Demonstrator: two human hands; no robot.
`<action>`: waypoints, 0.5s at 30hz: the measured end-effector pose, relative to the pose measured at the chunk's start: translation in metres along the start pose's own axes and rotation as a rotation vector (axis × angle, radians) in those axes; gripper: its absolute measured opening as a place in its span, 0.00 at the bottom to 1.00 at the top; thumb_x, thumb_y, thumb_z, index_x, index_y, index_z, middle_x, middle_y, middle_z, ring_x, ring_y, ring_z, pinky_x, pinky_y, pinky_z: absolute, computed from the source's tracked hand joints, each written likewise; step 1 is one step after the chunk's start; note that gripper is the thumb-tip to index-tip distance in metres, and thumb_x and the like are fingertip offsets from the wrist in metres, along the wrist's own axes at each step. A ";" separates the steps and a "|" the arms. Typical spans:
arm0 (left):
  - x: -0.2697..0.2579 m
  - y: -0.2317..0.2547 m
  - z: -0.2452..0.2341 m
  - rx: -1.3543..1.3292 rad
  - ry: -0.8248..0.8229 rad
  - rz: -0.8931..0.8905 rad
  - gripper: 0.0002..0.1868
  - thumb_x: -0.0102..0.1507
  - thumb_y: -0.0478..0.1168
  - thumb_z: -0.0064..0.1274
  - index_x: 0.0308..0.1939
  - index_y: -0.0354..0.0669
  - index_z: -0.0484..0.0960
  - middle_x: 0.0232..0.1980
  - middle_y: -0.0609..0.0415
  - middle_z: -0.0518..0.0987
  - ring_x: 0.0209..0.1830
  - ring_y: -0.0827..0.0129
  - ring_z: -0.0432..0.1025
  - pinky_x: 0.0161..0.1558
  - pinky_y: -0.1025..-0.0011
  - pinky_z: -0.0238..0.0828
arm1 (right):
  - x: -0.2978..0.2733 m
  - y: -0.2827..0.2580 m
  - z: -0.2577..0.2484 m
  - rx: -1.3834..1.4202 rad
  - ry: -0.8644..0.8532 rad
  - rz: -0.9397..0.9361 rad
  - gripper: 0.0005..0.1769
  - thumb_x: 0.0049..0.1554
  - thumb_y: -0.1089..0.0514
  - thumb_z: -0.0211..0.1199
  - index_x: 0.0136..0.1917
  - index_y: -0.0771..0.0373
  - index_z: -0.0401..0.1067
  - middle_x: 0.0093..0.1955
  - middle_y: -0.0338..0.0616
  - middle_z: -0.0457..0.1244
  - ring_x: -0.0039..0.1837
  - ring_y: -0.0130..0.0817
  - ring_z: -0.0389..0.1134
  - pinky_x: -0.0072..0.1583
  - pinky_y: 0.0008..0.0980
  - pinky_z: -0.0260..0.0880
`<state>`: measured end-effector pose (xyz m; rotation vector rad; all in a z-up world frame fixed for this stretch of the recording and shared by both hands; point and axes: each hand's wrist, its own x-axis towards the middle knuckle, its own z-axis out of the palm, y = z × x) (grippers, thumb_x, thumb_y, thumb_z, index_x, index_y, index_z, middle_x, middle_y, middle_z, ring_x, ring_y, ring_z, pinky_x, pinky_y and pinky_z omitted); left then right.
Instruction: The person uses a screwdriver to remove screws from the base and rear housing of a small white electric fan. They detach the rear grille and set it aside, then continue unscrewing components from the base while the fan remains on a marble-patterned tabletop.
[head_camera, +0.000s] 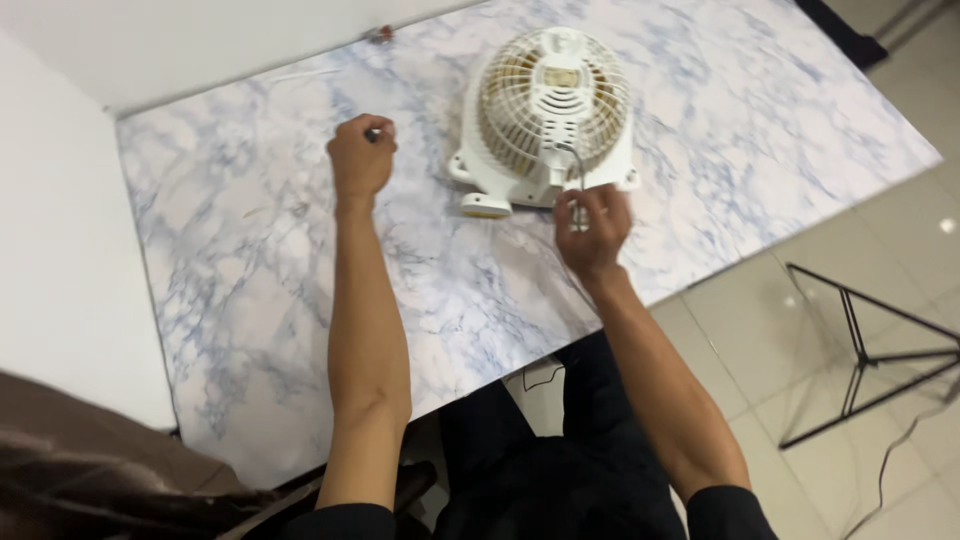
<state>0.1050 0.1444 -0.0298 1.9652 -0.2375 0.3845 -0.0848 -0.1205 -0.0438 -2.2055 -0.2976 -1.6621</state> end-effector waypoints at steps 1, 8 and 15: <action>-0.001 -0.006 -0.016 -0.003 0.029 -0.062 0.07 0.62 0.37 0.56 0.39 0.41 0.88 0.31 0.47 0.86 0.31 0.64 0.81 0.40 0.68 0.76 | 0.003 -0.011 0.008 0.130 -0.054 -0.039 0.05 0.58 0.65 0.71 0.42 0.66 0.75 0.39 0.44 0.64 0.36 0.38 0.65 0.39 0.36 0.62; -0.024 -0.045 -0.107 0.162 0.186 -0.389 0.05 0.61 0.37 0.56 0.36 0.42 0.86 0.32 0.49 0.85 0.30 0.63 0.79 0.35 0.67 0.74 | 0.004 -0.088 0.094 0.438 -0.568 0.131 0.05 0.56 0.61 0.72 0.46 0.65 0.80 0.38 0.45 0.68 0.36 0.35 0.71 0.39 0.35 0.69; -0.035 -0.080 -0.128 0.336 0.126 -0.235 0.05 0.55 0.37 0.66 0.34 0.43 0.88 0.33 0.47 0.85 0.31 0.63 0.79 0.38 0.68 0.76 | 0.001 -0.117 0.179 0.467 -0.766 0.190 0.06 0.57 0.56 0.70 0.44 0.61 0.82 0.39 0.44 0.69 0.40 0.42 0.71 0.43 0.40 0.70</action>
